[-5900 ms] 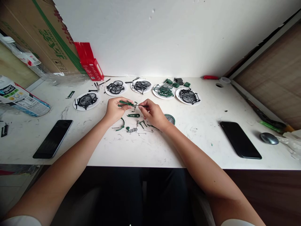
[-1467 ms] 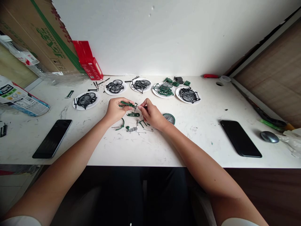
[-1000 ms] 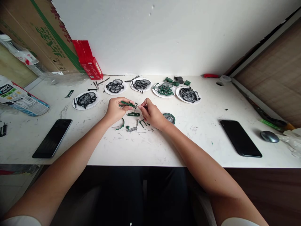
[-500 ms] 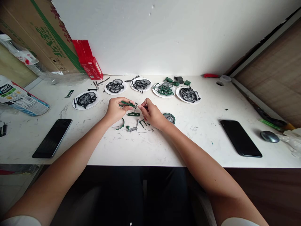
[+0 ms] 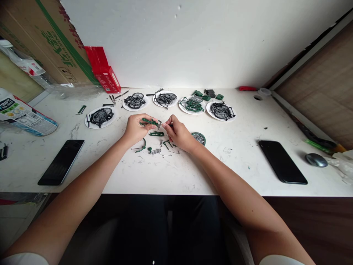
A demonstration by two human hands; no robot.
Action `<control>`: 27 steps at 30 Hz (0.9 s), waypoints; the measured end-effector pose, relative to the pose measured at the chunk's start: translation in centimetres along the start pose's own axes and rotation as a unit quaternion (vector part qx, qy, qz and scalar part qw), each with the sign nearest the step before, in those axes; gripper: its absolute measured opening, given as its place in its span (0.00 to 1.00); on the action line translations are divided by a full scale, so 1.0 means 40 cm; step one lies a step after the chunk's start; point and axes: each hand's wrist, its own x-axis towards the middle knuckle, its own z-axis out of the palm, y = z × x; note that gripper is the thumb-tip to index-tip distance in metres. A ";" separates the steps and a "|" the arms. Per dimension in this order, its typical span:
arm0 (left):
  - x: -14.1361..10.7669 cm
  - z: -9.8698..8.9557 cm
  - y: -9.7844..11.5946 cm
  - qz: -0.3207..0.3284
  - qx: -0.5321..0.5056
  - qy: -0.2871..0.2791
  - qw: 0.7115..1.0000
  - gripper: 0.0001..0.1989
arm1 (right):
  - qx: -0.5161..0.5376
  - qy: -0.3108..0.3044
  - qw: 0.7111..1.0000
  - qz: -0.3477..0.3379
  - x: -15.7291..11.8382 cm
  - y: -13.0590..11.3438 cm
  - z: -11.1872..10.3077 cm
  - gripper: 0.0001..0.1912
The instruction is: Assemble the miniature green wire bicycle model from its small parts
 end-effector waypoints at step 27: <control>-0.002 0.001 0.003 0.002 0.016 0.000 1.000 0.07 | -0.002 -0.001 1.000 0.001 0.001 -0.001 -0.002 0.21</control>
